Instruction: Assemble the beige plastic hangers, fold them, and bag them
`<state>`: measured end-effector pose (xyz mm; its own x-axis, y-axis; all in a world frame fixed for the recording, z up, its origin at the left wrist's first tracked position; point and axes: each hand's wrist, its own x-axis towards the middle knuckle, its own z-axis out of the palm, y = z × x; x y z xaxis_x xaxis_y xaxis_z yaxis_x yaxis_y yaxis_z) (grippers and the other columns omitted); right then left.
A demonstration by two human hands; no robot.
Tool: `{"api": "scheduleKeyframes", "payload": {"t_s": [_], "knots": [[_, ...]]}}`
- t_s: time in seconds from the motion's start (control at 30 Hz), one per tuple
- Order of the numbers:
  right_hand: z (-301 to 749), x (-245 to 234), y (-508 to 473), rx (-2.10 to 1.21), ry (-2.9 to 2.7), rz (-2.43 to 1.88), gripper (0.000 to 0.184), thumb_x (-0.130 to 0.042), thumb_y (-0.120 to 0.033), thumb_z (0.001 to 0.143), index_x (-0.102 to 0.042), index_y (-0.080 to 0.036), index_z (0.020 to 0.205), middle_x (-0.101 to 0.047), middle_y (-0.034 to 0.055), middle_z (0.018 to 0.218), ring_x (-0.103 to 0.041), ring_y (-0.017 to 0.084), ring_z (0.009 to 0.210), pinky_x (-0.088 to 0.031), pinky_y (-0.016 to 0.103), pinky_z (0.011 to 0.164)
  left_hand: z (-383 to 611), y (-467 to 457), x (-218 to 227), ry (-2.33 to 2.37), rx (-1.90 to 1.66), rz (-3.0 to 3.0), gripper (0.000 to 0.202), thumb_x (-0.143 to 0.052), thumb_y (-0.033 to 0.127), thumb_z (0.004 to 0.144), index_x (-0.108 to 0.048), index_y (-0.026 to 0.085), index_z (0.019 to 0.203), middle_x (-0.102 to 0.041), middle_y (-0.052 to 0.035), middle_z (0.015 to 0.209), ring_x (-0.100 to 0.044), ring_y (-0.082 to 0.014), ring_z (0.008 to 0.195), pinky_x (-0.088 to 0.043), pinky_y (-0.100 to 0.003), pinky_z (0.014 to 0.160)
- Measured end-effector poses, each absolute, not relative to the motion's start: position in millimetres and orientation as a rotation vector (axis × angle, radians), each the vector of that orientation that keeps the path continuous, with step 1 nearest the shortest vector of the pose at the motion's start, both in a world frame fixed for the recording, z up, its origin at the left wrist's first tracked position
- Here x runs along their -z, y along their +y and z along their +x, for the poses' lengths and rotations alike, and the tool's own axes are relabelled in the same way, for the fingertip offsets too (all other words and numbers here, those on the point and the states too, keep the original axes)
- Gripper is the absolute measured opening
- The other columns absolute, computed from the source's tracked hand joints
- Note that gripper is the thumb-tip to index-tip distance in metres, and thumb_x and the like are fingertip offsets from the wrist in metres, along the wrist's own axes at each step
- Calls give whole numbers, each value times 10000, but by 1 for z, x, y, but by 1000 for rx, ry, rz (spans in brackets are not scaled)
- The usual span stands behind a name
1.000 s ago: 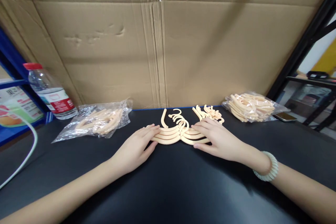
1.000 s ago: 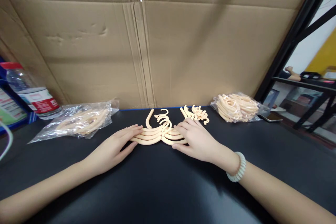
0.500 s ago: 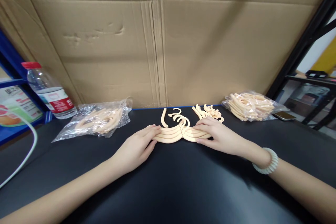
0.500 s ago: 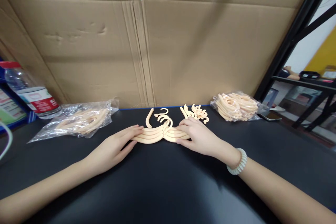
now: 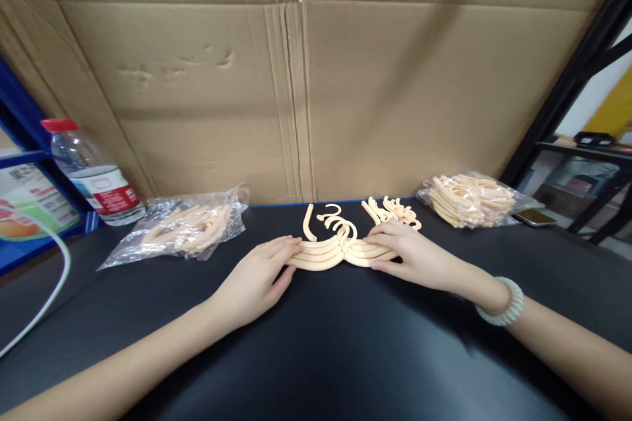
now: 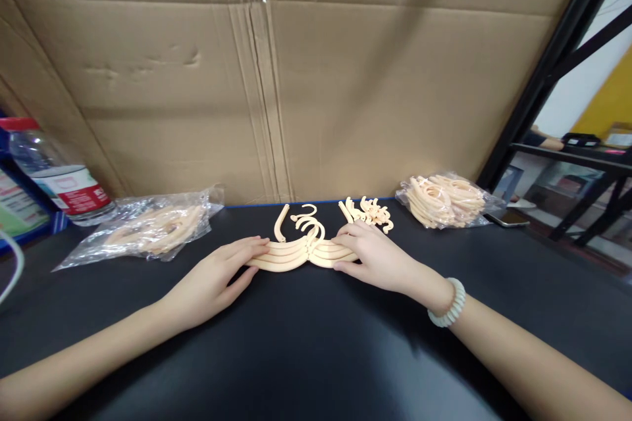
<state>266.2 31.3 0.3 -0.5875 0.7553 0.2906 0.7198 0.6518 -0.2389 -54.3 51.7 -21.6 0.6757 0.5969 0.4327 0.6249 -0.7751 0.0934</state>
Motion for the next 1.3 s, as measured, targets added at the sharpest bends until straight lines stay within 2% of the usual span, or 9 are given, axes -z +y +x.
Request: {"api": "scheduleKeyframes", "payload": {"t_s": [0.1, 0.2, 0.37, 0.57, 0.67, 0.87, 1.1, 1.3], "knots": [[271, -3, 33, -163, -2476, -1151, 367, -617, -394, 898, -620, -165, 1184, -615, 125, 1173, -556, 272, 1087, -462, 425, 945, -55, 52, 22, -1017, 709, -2816, 321, -455, 189, 927, -565, 177, 1229, -633, -114, 1278, -568, -260, 1217, -476, -451, 1031], [275, -8, 35, -146, -2324, -1152, 346, -568, -411, 920, -627, -190, 1181, -647, 112, 1161, -571, 275, 1114, -461, 435, 960, -55, 51, 20, -990, 719, -2833, 310, -459, 168, 918, -573, 166, 1207, -637, -120, 1256, -567, -256, 1207, -475, -444, 1027], [275, -14, 36, -107, -2064, -1193, 265, -517, -390, 925, -684, -205, 1014, -709, 85, 1014, -651, 255, 950, -511, 397, 827, -53, 49, 16, -938, 751, -2855, 319, -473, 142, 901, -579, 189, 1198, -644, -100, 1229, -576, -247, 1175, -477, -441, 1009], [275, -15, 37, -144, -1961, -1238, 251, -522, -380, 906, -699, -204, 935, -712, 75, 956, -651, 245, 906, -497, 383, 813, -51, 47, 13, -843, 784, -2838, 312, -493, 122, 890, -581, 190, 1181, -653, -96, 1205, -577, -245, 1152, -468, -444, 987], [279, -21, 35, -185, -2057, -1229, 196, -555, -336, 879, -695, -199, 871, -702, 62, 885, -637, 221, 835, -486, 352, 764, -50, 46, 12, -799, 808, -2824, 255, -489, 105, 894, -588, 185, 1115, -660, -94, 1182, -580, -238, 1137, -456, -443, 984], [290, -31, 30, -544, -2517, -1183, 90, -649, -226, 800, -716, -174, 767, -607, -3, 664, -536, 125, 595, -417, 243, 569, -51, 44, 10, -701, 838, -2799, 197, -466, 45, 855, -587, 191, 907, -671, -71, 1124, -601, -217, 1086, -408, -456, 1013], [287, -29, 30, -539, -2590, -1250, 122, -634, -135, 781, -737, -154, 719, -638, 4, 649, -543, 109, 565, -408, 225, 564, -51, 41, 8, -716, 805, -2804, 203, -450, 41, 834, -581, 195, 851, -676, -65, 1100, -611, -217, 1064, -399, -468, 1017], [292, -32, 31, -510, -2619, -1283, 141, -608, -160, 808, -738, -158, 754, -685, 17, 713, -575, 125, 610, -421, 239, 591, -51, 42, 9, -724, 799, -2786, 196, -454, 57, 856, -588, 199, 868, -684, -60, 1088, -615, -218, 1063, -398, -468, 1020]]}}
